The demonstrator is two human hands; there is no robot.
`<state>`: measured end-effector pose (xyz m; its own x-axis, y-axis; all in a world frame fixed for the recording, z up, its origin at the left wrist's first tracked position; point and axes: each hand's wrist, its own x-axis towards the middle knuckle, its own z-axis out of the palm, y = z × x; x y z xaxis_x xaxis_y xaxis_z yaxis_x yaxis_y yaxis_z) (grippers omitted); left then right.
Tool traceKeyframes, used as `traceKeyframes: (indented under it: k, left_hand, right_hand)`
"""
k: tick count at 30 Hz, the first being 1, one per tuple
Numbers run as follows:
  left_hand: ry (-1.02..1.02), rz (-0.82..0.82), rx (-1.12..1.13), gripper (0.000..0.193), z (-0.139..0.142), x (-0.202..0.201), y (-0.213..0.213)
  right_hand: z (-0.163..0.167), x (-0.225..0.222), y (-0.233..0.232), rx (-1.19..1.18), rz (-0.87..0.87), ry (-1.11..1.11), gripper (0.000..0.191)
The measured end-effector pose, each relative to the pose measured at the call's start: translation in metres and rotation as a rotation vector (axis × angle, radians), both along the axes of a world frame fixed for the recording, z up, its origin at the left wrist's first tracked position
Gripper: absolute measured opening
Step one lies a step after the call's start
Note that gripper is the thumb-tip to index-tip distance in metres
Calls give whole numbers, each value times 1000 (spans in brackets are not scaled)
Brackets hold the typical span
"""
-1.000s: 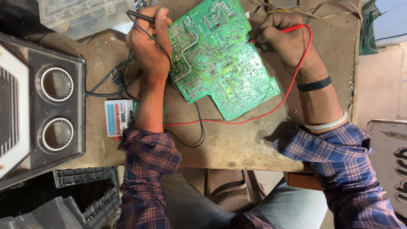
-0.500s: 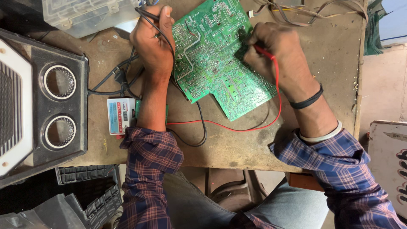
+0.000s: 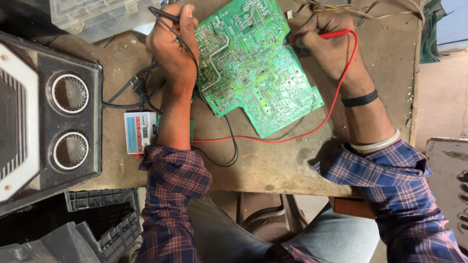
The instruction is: The person uses a multimeter with red and black probes to test various points on a green circuit board placed on a workbench. The person repeatedly touches different solder joints and traces while holding the board steady with the other hand.
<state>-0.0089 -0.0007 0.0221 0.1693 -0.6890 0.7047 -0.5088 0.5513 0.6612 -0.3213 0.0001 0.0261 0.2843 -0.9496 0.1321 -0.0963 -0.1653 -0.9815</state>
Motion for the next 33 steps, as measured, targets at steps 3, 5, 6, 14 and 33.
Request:
traceKeyframes:
  k: [3,5,6,14,33]
  left_hand:
    - [5,-11,-15,15,-1,-1,-1]
    - [1,-15,-36,17,-2,-1,-2]
    - [4,-21,-43,17,-2,-1,-2]
    - [-2,-25,-45,16,-2,-2,-2]
    - [-25,-7,-24,15,-3,-2,-2]
  right_hand:
    - [-1,-2,0,15,4,0,12]
    - [-1,-3,0,12,15,-11,12]
    - [-2,-3,0,14,21,-24,11]
    - [3,1,2,-33,7,29,9]
    - [22,25,33,-434,-108,415,9]
